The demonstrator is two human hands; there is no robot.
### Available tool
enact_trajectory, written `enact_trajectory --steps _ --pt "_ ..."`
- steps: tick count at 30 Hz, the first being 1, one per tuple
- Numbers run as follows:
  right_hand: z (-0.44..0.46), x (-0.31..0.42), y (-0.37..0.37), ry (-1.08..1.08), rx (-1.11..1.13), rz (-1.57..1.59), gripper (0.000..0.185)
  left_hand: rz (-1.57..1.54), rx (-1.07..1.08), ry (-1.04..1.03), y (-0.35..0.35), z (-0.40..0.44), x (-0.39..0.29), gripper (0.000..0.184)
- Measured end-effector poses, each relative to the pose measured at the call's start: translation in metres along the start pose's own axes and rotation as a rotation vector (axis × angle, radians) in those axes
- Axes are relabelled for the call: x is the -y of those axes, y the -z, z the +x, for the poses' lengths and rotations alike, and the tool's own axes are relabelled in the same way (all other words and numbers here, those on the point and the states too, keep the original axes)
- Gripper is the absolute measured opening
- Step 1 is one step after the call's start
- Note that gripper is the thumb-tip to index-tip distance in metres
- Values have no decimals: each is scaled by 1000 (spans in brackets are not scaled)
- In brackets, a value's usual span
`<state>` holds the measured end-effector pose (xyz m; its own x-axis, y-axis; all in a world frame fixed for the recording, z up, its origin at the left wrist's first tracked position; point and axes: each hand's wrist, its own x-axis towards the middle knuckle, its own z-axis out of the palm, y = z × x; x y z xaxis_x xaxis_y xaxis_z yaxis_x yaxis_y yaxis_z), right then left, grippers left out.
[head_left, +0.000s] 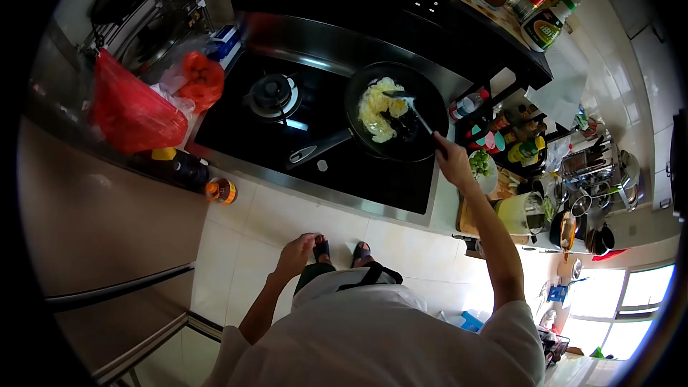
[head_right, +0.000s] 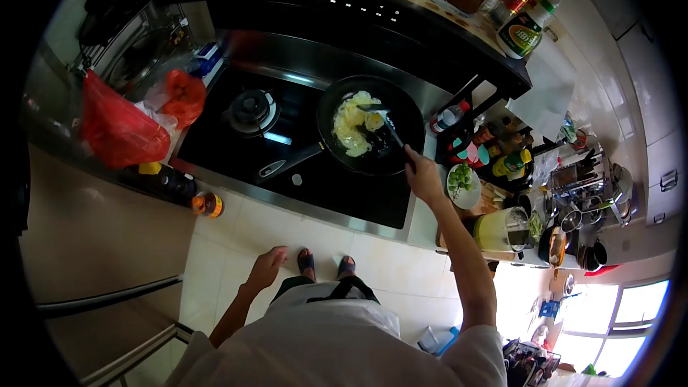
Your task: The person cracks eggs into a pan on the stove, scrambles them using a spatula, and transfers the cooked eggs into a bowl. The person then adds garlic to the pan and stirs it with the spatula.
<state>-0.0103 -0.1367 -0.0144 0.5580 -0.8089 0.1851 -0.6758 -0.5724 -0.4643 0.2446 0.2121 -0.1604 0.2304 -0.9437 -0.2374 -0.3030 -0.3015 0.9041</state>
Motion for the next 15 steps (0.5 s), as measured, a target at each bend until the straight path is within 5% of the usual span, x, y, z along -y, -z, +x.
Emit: enact_trajectory --steps 15 --pt "-6 9 18 -101 304 -361 43 -87 -109 -18 -17 28 8 28"
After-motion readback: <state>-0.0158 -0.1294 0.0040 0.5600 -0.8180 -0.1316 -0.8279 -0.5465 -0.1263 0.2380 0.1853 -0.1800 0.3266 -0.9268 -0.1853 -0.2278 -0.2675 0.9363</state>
